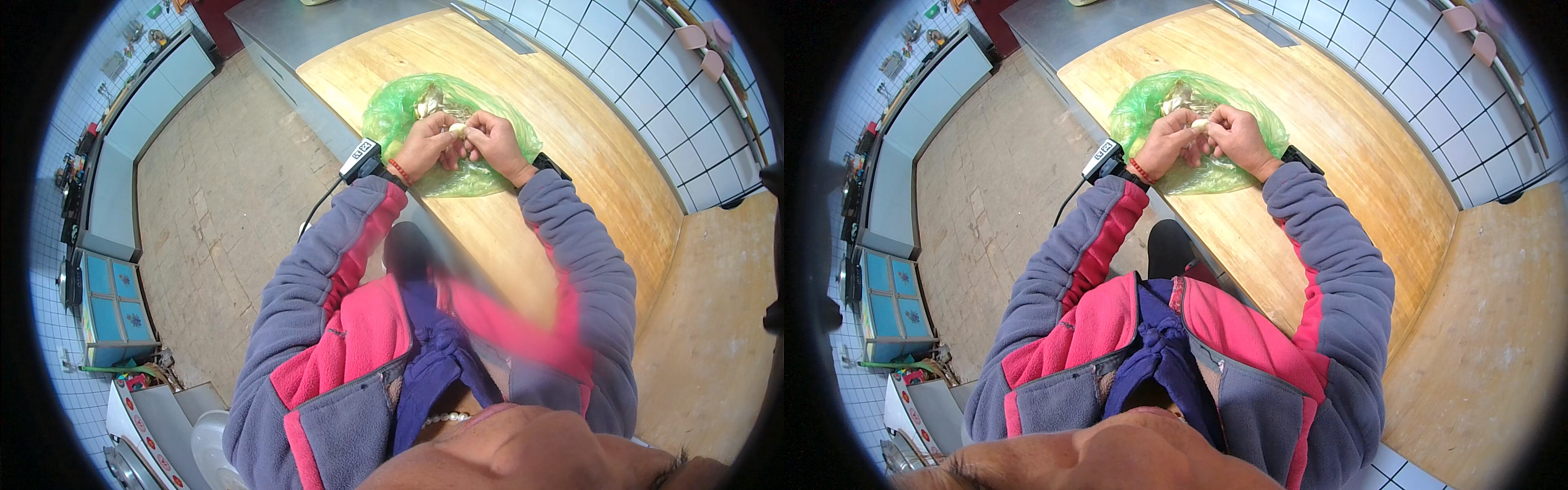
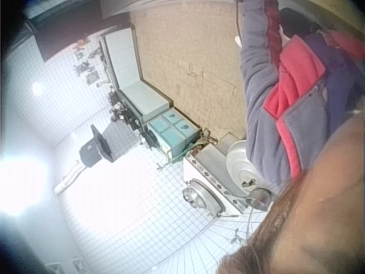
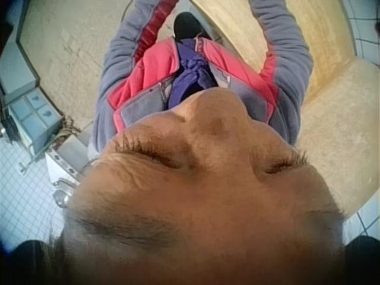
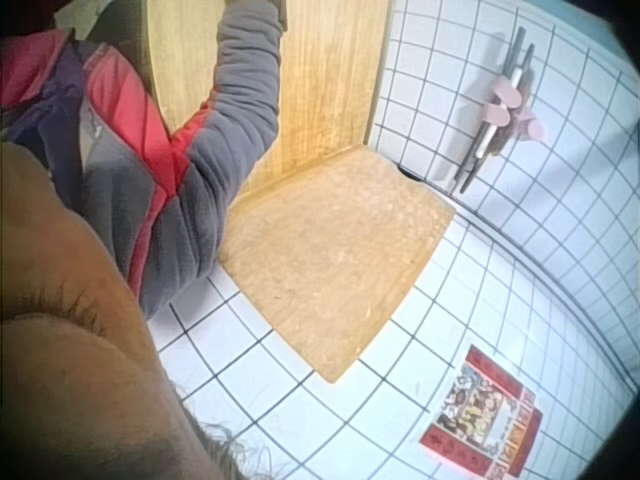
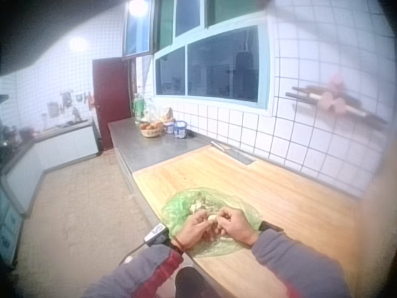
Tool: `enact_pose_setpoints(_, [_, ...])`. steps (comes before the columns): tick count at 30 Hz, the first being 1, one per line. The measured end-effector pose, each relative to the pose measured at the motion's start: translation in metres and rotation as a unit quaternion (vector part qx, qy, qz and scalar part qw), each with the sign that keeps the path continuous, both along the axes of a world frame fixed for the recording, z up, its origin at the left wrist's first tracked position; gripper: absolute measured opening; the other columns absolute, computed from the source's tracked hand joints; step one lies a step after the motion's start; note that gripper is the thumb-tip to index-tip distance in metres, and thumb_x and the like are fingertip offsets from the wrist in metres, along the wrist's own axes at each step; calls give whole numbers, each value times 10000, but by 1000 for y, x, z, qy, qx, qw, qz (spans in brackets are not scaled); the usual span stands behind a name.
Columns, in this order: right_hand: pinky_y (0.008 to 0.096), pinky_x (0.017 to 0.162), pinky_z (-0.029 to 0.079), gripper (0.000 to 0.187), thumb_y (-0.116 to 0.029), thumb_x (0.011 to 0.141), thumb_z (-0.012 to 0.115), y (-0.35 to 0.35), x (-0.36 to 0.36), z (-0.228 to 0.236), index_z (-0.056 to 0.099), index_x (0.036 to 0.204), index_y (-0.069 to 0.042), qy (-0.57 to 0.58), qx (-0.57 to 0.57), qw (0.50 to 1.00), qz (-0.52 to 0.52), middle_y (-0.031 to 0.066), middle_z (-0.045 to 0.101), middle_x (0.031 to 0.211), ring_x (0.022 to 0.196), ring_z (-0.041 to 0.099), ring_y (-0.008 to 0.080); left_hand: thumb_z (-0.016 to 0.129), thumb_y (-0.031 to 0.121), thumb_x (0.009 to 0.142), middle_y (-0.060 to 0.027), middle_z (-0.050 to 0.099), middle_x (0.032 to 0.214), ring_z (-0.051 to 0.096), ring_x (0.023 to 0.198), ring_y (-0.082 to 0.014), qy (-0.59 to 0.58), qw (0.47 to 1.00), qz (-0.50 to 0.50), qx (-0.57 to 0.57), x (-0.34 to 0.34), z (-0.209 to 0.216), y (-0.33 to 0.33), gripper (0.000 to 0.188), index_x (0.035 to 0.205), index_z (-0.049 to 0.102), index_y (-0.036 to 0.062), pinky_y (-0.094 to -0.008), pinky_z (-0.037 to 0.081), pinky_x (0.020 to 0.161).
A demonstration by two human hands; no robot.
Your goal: The person opens a green plastic bag on a wooden countertop and peels garlic cloves by hand, separating the skins and placing the peeled cloves on the board.
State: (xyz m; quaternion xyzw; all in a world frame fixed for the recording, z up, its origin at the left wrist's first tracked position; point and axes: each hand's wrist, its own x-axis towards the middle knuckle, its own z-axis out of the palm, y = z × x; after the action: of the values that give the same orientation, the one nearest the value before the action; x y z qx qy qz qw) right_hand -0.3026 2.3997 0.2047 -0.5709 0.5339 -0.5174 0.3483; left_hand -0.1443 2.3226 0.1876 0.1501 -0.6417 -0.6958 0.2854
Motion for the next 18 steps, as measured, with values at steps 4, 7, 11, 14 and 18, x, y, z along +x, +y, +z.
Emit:
enact_pose_setpoints(4, [195, 485, 462, 90, -59, 905, 517, 1, -2, 0, 563, 865, 8, -23, -3, 1000, 7, 46, 596, 702, 548, 552, 67, 539, 183, 944, -61, 624, 743, 594, 543, -111, -3, 1000, 2, 16, 0, 1, 0, 167, 1014, 538, 32, -220, 483, 490])
enact_pose_setpoints(7, [194, 482, 460, 86, -47, 903, 508, 1, -2, 0, 565, 869, 6, -31, -2, 999, 10, 46, 597, 704, 548, 554, 68, 539, 181, 944, -61, 623, 742, 594, 540, -113, 6, 999, -14, 46, 0, 1, -1, 163, 1014, 539, 33, -220, 481, 489])
enact_pose_setpoints(11, [191, 475, 454, 88, -53, 904, 513, 1, 0, 2, 568, 867, 5, -34, 3, 999, -1, 44, 599, 697, 543, 553, 69, 537, 178, 945, -62, 623, 739, 599, 535, -116, 11, 999, -5, 37, 0, -1, -1, 164, 1018, 536, 32, -218, 480, 484])
enact_pose_setpoints(14, [190, 471, 452, 91, -61, 906, 521, 1, 0, 2, 570, 865, 5, -28, -14, 999, 5, 44, 602, 687, 538, 556, 70, 534, 181, 947, -61, 626, 735, 602, 531, -113, 8, 1000, 12, 12, -1, -2, 0, 169, 1021, 531, 29, -214, 477, 473])
enact_pose_setpoints(18, [193, 471, 470, 103, -69, 894, 535, -2, -2, -1, 568, 837, 11, -30, 2, 1000, -5, 49, 600, 672, 558, 584, 78, 515, 157, 948, -54, 627, 717, 597, 506, -111, 4, 1000, 25, -18, -2, -4, 2, 158, 1014, 530, 14, -210, 451, 440])
